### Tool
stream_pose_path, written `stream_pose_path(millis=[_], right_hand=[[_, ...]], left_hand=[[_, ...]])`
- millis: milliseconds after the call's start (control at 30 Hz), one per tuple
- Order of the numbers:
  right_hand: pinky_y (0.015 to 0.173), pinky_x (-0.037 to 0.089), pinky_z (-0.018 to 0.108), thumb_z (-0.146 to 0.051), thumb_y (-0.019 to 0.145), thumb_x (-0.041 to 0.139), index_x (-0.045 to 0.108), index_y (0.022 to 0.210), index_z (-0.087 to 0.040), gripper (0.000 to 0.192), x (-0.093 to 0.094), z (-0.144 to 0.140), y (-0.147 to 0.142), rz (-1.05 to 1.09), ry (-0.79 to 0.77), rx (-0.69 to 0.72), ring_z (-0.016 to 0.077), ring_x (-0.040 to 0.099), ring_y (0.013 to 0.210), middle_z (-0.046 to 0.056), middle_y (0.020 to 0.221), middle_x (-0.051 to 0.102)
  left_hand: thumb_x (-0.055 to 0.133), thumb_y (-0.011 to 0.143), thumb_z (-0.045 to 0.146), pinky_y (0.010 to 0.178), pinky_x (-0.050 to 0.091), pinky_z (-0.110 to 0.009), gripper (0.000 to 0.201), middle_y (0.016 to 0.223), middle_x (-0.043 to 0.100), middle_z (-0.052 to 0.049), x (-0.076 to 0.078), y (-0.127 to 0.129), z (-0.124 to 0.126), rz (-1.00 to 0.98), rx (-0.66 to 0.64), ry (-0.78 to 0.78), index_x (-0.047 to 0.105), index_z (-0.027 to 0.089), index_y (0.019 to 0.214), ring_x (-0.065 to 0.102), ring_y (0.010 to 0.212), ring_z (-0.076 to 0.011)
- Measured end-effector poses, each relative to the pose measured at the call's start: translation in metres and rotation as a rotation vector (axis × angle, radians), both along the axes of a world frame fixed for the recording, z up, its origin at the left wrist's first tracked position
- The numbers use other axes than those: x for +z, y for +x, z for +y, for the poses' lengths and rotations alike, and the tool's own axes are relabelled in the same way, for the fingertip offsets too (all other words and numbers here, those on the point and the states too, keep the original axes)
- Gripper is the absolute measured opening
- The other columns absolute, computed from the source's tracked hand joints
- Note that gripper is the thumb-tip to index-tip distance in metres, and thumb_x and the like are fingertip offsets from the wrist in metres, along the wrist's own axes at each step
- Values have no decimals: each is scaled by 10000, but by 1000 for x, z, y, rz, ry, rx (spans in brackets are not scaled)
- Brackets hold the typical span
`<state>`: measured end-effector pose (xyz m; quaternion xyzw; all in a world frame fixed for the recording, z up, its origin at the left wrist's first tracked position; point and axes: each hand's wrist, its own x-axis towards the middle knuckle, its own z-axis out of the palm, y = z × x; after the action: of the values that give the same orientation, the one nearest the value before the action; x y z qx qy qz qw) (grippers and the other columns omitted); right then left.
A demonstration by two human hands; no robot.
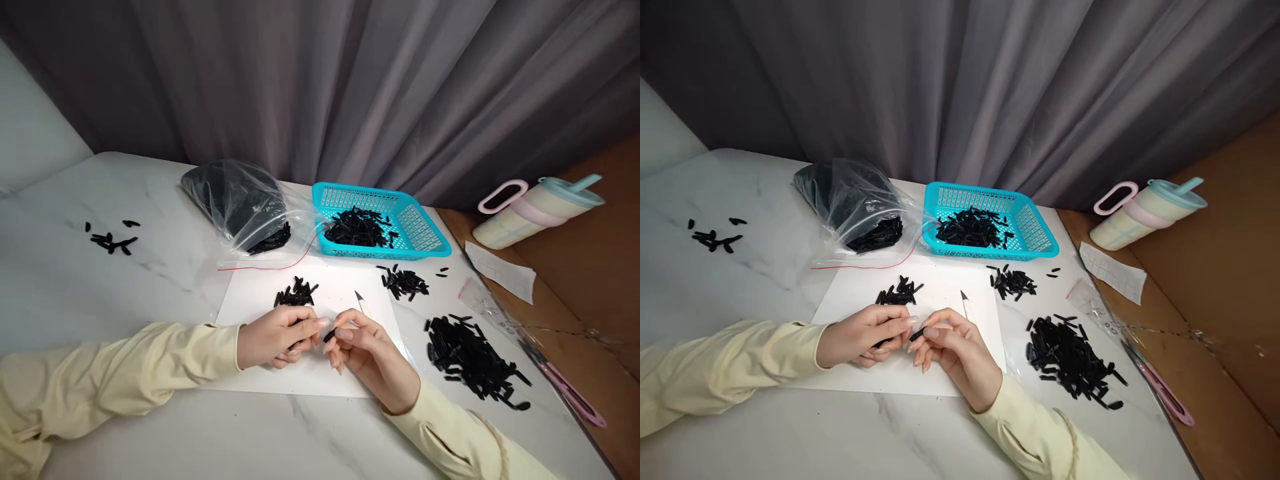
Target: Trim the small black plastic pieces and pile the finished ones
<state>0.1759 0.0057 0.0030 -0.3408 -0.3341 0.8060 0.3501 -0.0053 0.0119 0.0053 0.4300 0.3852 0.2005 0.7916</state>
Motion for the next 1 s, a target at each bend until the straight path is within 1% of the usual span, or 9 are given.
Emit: stream_pose_path(millis=[133,233,533,600,733,800,867,933,1000], right_hand=[[516,445,231,-220,735,666,561,774,-165,125,0,-3,-1,-7,52,-2,119,604,556,23,659,676],[529,456,246,-235,752,668,568,800,-163,132,0,-5,-1,-40,109,-15,133,617,589,22,664,669],[506,485,236,-249,780,663,554,910,-180,183,-5,-10,-3,-140,248,-72,127,613,620,9,714,638],[515,490,231,-255,798,641,579,945,-174,180,-6,-12,-2,-196,312,-70,133,613,676,29,759,633],[577,501,245,-232,793,640,583,1099,-186,315,-8,-16,-1,-262,480,-26,133,597,726,40,819,616],[621,508,259,-223,783,650,596,1108,-192,330,-8,-17,-1,-310,531,-21,135,599,740,41,840,614],[589,504,248,-229,809,620,625,1078,-189,272,-8,-16,0,-358,556,-13,132,600,716,45,835,619],[518,486,228,-230,853,559,660,1018,-179,200,-8,-16,0,-379,587,0,108,578,607,36,765,616],[484,475,227,-222,880,517,677,959,-170,186,-7,-16,1,-364,621,-13,85,538,499,20,690,608]], left_hand=[[450,828,562,312,176,-145,404,506,328,88,2,-1,-4,42,-70,92,462,172,723,222,369,-25],[390,852,566,327,188,-164,434,487,314,81,2,-2,-6,67,-72,121,465,167,700,230,380,-38],[445,857,470,331,173,-163,361,478,283,87,0,-3,-7,96,-75,182,434,178,645,220,379,-38],[433,869,445,333,171,-166,341,466,265,93,0,-3,-7,94,-72,198,444,178,657,211,375,-40],[414,883,423,342,183,-175,338,471,278,88,1,-3,-8,110,-76,277,446,176,655,221,385,-43],[398,891,421,349,199,-177,341,469,288,86,1,-3,-8,118,-94,314,449,174,662,233,387,-44],[378,898,423,350,213,-179,348,454,295,88,2,-3,-8,129,-114,346,475,166,684,239,375,-44],[366,898,436,342,217,-177,382,439,302,88,2,-3,-8,122,-139,354,493,155,673,239,358,-40],[370,886,472,329,214,-173,429,439,311,84,2,-4,-6,103,-148,306,481,151,625,243,348,-36]])
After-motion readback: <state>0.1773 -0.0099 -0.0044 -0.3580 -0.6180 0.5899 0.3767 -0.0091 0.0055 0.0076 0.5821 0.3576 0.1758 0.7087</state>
